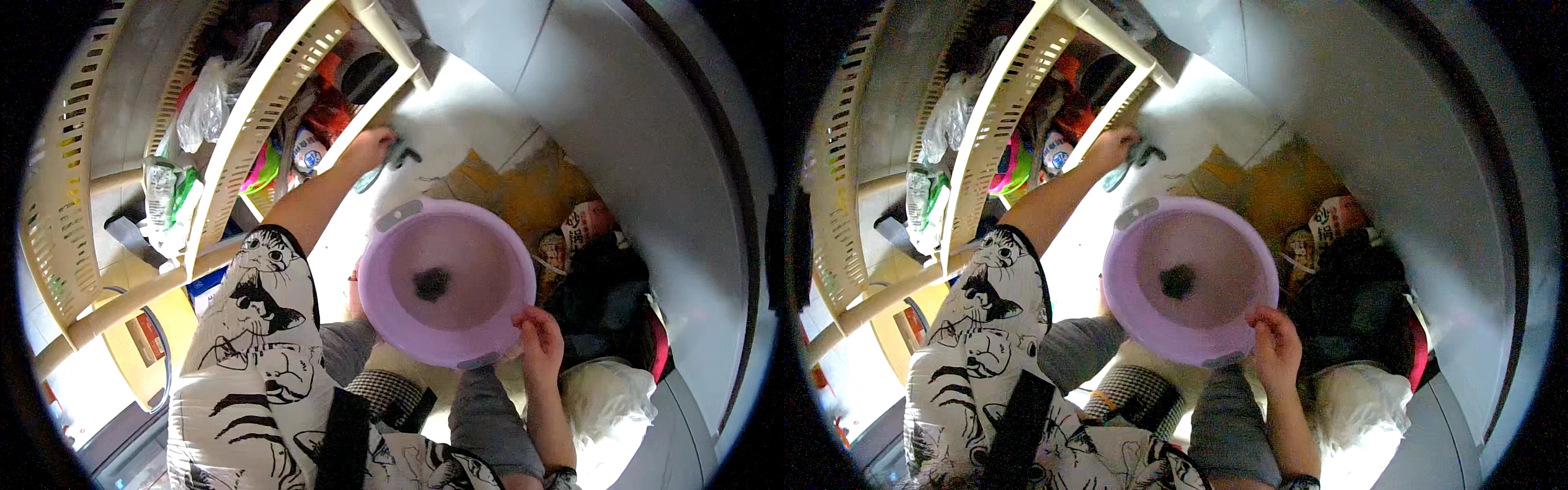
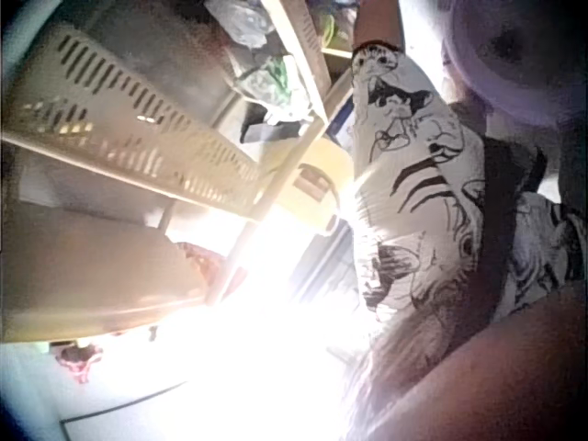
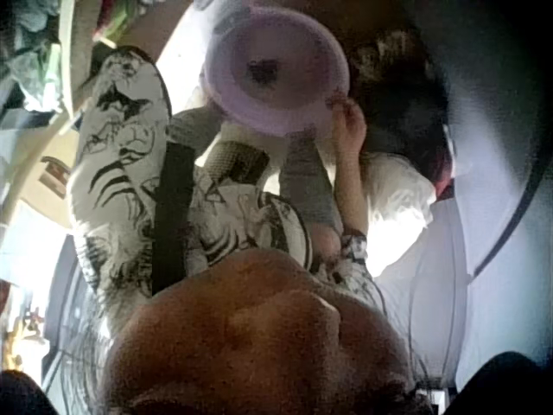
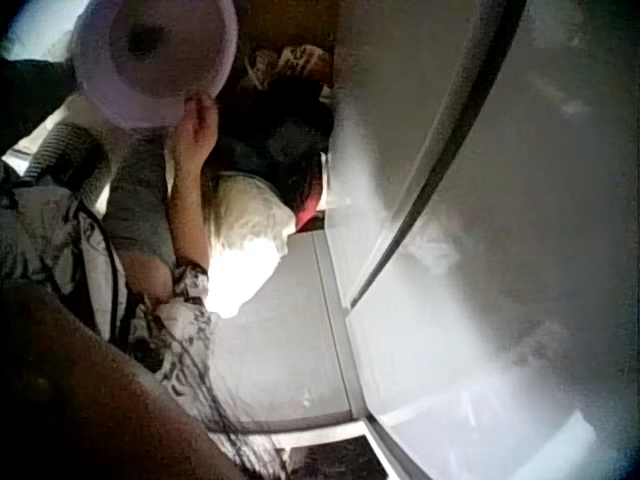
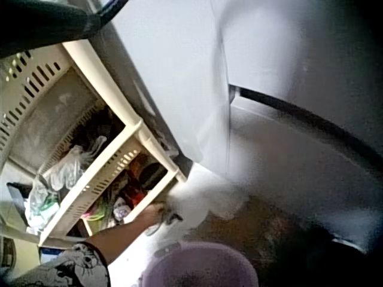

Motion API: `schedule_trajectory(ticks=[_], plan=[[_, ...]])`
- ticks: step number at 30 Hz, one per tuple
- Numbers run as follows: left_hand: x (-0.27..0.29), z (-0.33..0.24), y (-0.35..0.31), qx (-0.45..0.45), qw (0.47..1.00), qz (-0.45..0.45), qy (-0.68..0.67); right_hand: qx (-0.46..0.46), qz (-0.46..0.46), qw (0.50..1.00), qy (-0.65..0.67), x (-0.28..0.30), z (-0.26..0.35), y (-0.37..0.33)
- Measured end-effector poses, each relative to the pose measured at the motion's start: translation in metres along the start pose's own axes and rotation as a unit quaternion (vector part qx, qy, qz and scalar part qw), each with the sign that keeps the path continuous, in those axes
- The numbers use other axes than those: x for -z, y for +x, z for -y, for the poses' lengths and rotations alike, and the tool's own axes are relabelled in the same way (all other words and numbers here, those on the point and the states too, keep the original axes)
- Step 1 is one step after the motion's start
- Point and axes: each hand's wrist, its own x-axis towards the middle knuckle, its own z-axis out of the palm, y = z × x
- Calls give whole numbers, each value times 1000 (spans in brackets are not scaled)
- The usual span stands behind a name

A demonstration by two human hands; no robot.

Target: The person wipes a floor surface and the area under a shelf by hand with a cloth. They repeatedly rinse the cloth in a basin of water and continue wiping different sections of the tiled floor.

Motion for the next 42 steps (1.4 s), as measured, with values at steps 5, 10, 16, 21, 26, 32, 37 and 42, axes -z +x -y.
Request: schedule_trajectory(ticks=[5, 10, 16, 21, 26, 32, 37, 42], plan=[[-39, -92, 70, -177, 951, -43, 249, 7, 43, 997, -62, -1, -9, 2], [-54, -65, 82, -153, 969, -63, 181, 29, 28, 998, -39, 3, -13, 1], [-48, 28, 12, 16, 977, -78, 199, 13, 21, 999, -25, 6, -21, 6], [-19, -27, 13, 90, 993, -3, 78, 7, 75, 992, -106, 0, -25, 11], [-37, -53, 58, 162, 983, 4, 88, -28, 26, 993, -116, 5, -22, 1], [-40, 54, -44, 308, 948, 48, 63, -19, 46, 997, -61, -6, -27, 9], [-61, 56, -120, 272, 931, -156, 185, 11, 61, 995, -75, -8, -26, 10], [-55, 45, -113, 106, 962, -59, 246, -15, 51, 995, -85, -8, -33, 6]])
